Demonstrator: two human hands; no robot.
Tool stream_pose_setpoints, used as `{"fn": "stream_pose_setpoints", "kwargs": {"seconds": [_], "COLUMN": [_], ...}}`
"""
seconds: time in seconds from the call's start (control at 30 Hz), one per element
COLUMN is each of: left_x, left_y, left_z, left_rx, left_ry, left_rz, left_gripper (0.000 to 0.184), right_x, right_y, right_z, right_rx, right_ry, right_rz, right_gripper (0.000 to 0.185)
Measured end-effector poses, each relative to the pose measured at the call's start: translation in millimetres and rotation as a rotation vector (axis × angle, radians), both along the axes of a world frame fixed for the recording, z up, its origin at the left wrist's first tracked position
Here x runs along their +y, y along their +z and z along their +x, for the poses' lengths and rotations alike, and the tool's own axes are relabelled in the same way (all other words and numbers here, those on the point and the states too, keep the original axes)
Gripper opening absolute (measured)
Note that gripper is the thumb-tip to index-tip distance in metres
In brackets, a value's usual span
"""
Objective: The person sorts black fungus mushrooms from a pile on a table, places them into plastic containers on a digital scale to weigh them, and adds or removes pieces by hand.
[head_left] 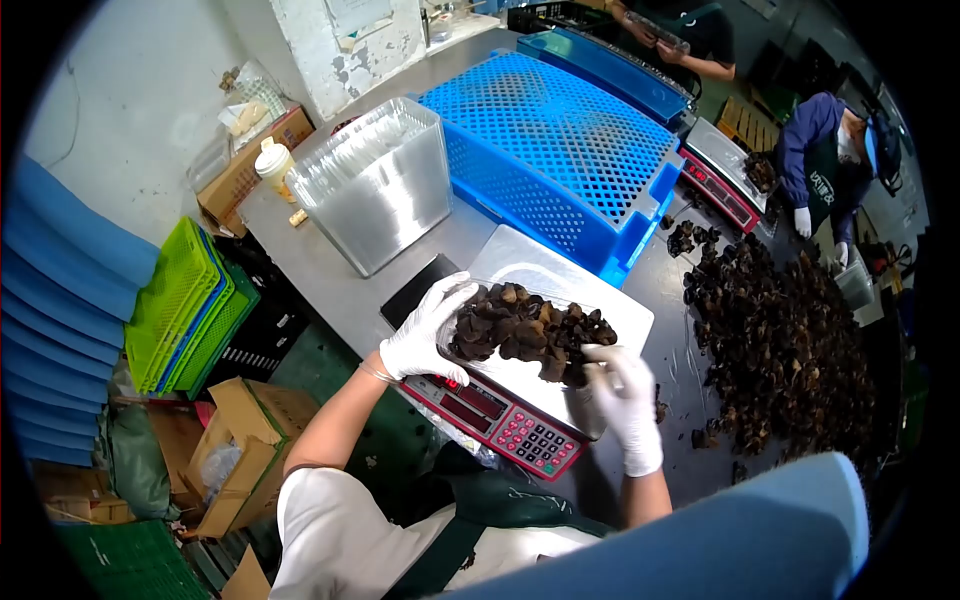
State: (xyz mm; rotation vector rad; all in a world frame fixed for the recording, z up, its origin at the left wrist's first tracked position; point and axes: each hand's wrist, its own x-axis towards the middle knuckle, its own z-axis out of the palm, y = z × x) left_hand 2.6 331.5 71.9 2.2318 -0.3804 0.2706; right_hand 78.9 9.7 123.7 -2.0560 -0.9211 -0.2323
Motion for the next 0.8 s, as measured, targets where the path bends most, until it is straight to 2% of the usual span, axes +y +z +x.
{"fn": "stream_pose_setpoints", "kwargs": {"seconds": [0.07, 0.13, 0.23, 0.3, 0.37, 0.43, 0.47, 0.5, 0.57, 0.6, 0.63, 0.73, 0.8], "left_x": [2.4, 1.0, -1.4, 4.9, 6.6, 9.8, 16.8, 18.7, 26.7, 27.4, 25.7, 22.3, 19.8], "left_y": [-4.6, -3.7, 1.9, -3.0, -3.5, -10.5, -21.0, -24.3, -42.9, -45.5, -45.9, -38.2, -32.5], "left_z": [-4.8, -12.2, -22.9, -28.8, -40.3, -52.3, -58.1, -61.8, -69.0, -71.1, -72.0, -66.9, -58.8], "left_rx": [-0.004, 0.023, 0.067, -0.004, 0.0, 0.004, -0.018, -0.075, -0.054, -0.061, -0.013, -0.027, -0.021], "left_ry": [0.014, 0.04, 0.085, 0.132, 0.178, 0.281, 0.329, 0.362, 0.44, 0.478, 0.556, 0.615, 0.58], "left_rz": [-0.065, -0.1, -0.194, -0.101, -0.115, -0.276, -0.245, -0.257, -0.349, -0.391, -0.461, -0.564, -0.567], "left_gripper": [0.128, 0.128, 0.126, 0.12, 0.114, 0.105, 0.096, 0.081, 0.07, 0.05, 0.04, 0.032, 0.032], "right_x": [34.0, 69.1, 100.5, 98.6, 78.5, 44.0, 19.3, -10.0, -69.9, -108.0, -143.2, -224.4, -245.2], "right_y": [1.7, 4.4, -17.3, -18.0, -4.2, 2.8, 4.2, -6.9, -27.9, -49.6, -69.9, -99.1, -105.7], "right_z": [-10.2, -14.4, -9.5, -8.0, -10.4, -11.9, -12.5, -9.9, -1.5, 4.9, 8.7, -3.8, -14.5], "right_rx": [-0.112, -0.319, -0.42, -0.41, -0.227, -0.002, 0.132, 0.319, 0.47, 0.42, 0.37, 0.29, 0.349], "right_ry": [0.203, 0.266, 0.327, 0.36, 0.316, 0.178, 0.075, -0.035, -0.244, -0.356, -0.47, -0.658, -0.714], "right_rz": [-0.029, -0.099, -0.251, -0.265, -0.007, 0.16, 0.184, 0.244, 0.319, 0.277, 0.233, -0.068, -0.117], "right_gripper": [0.024, 0.029, 0.029, 0.028, 0.026, 0.023, 0.021, 0.019, 0.018, 0.018, 0.018, 0.021, 0.025]}}
